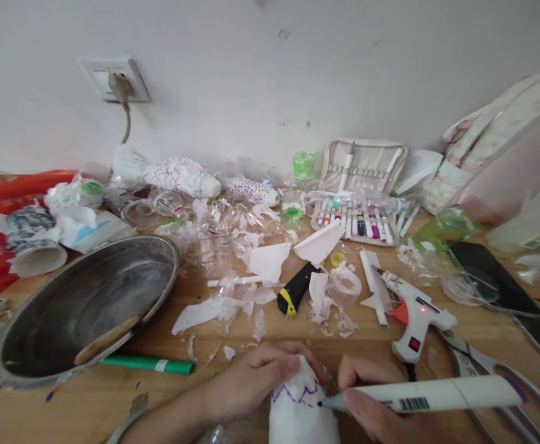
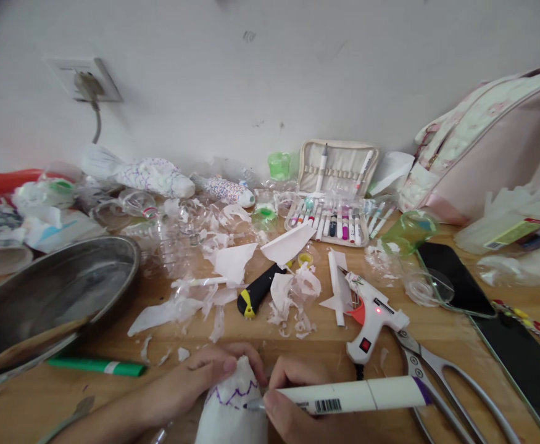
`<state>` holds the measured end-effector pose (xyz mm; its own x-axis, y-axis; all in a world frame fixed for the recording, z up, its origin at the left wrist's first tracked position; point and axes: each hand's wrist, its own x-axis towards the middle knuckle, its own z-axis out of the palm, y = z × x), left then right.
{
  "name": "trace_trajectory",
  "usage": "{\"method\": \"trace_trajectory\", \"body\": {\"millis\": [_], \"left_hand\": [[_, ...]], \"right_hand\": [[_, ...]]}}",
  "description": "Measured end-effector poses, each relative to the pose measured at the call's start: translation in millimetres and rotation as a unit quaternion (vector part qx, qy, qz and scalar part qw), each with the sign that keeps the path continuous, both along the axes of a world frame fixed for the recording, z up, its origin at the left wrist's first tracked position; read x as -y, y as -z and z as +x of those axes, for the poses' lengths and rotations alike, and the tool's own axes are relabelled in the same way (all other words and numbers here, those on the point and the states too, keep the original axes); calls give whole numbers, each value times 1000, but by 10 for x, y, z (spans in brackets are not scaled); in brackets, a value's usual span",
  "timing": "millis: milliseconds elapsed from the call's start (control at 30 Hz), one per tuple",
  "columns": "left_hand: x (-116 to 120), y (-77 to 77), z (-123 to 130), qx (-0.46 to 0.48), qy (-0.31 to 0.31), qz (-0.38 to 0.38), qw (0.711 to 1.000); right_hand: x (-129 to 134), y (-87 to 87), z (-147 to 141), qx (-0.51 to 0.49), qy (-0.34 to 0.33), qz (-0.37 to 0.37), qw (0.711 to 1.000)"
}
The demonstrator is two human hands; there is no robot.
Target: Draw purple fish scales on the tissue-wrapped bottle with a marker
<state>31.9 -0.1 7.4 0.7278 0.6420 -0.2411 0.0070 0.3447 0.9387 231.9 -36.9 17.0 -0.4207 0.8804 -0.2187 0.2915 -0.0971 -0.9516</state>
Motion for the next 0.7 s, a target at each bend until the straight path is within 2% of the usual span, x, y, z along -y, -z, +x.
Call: {"method": "trace_trajectory", "body": {"millis": [233,400,533,700], "left_hand": [[2,-1,0,7,-1,-10,1000],[4,8,1,6,-2,-10,1000],[9,10,0,14,-1,-12,1000],[12,7,0,7,-3,-6,1000]], "right_hand": [[-7,-9,-8,-7,-8,-40,999],[-13,-11,3,-5,24,-21,999],[-15,3,0,-22,12,-64,998],[-18,92,-2,-17,23,-36,999]]}}
